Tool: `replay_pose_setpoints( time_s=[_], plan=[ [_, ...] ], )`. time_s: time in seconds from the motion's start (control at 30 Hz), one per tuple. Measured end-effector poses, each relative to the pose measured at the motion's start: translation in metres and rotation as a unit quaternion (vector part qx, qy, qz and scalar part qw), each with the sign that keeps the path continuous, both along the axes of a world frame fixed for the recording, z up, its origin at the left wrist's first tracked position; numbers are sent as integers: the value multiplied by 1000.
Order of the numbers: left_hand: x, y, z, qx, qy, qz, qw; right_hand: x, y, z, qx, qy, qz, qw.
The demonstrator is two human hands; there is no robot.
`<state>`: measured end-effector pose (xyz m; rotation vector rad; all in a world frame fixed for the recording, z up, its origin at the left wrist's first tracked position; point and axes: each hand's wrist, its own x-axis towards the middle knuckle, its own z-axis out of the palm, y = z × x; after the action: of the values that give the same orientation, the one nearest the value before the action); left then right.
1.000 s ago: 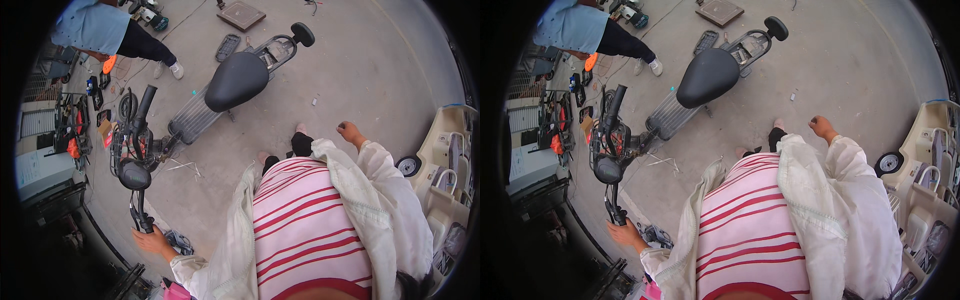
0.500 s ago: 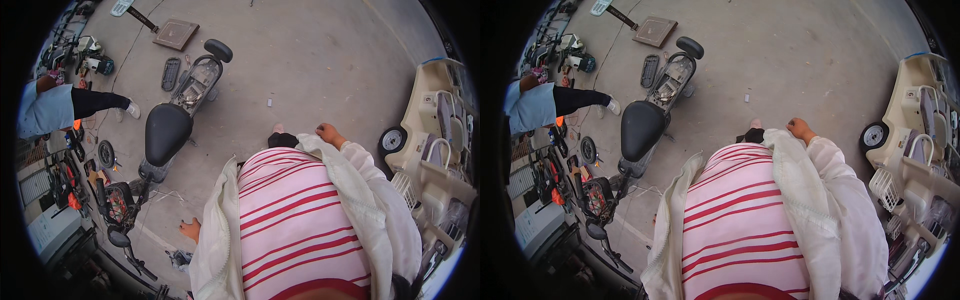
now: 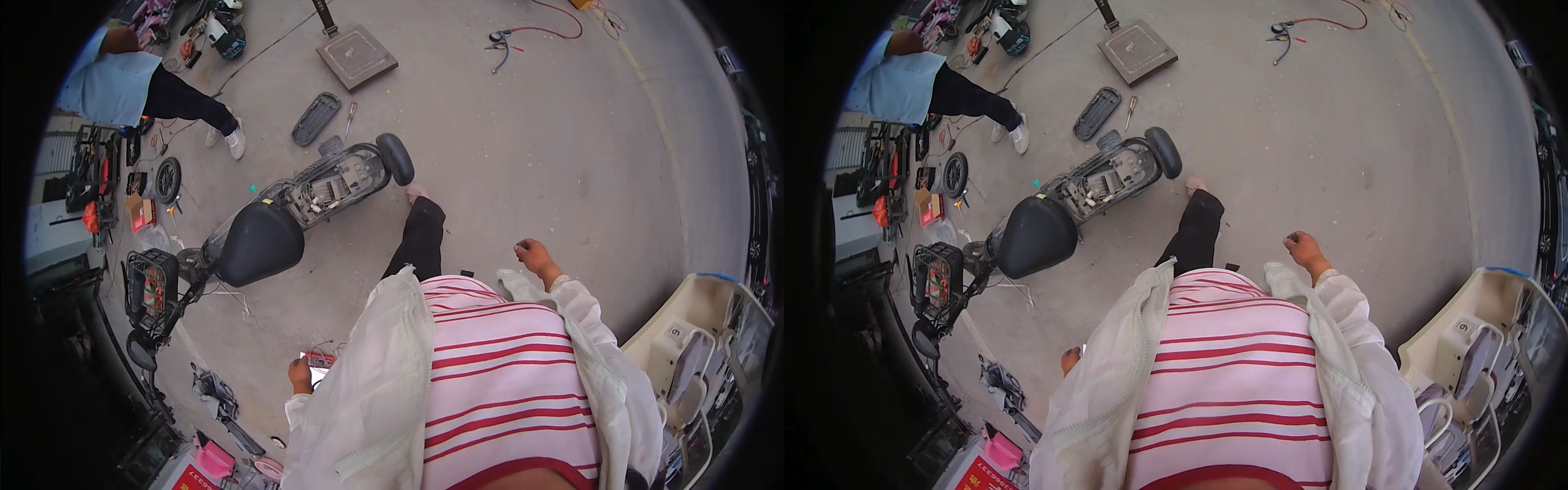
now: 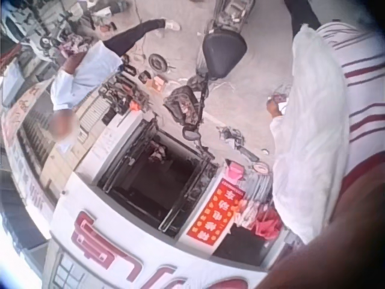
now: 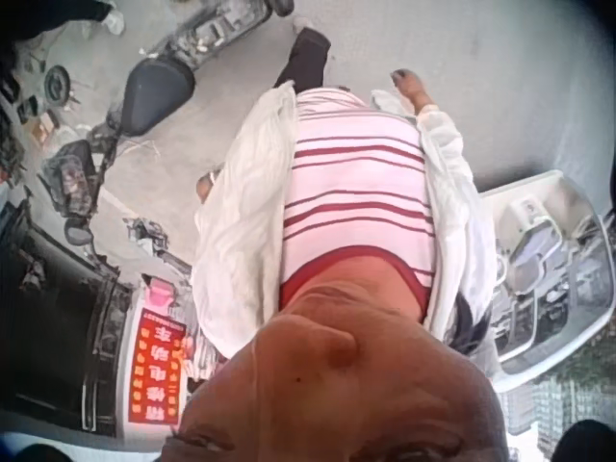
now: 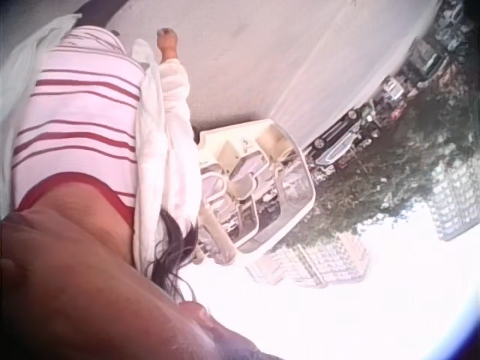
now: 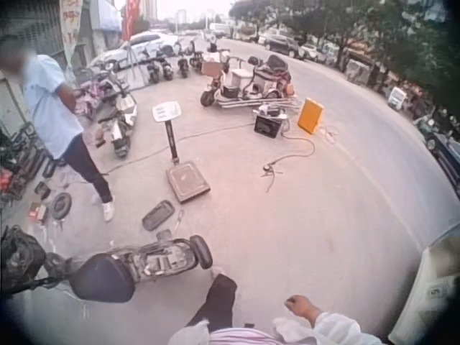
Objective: The person repairs an electric scooter by testing the electrical system with a multimeter, adjusting the handlebars, and using a screwdriver to remove and reattach panels. They also inspect wiring under the seat and manipulate components on the scooter's frame.
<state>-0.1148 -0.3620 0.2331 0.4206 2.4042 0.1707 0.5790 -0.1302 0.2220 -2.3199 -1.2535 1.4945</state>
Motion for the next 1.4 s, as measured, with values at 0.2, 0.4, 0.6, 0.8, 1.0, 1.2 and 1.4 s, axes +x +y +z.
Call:
replay_pose_setpoints(
  time_s=[0.2,0.4,0.6,0.8,1.0,1.2,1.4],
  plan=[
    [45,149,-56,-24,-25,-107,994,17,178,67,20,133,4,991],
    [173,452,53,177,-26,-192,965,198,242,32,68,-91,177,978],
    [232,527,73,284,-26,-100,953,246,409,31,-7,-141,297,944],
    [341,428,-8,60,-14,135,989,193,718,8,7,-96,285,954],
    [430,331,-34,57,-89,279,954,-12,911,-9,128,16,398,908],
    [418,411,-48,158,-104,584,790,-195,938,-9,92,71,553,825],
    [311,523,-38,100,46,457,882,-332,954,37,26,78,697,712]
  ],
)
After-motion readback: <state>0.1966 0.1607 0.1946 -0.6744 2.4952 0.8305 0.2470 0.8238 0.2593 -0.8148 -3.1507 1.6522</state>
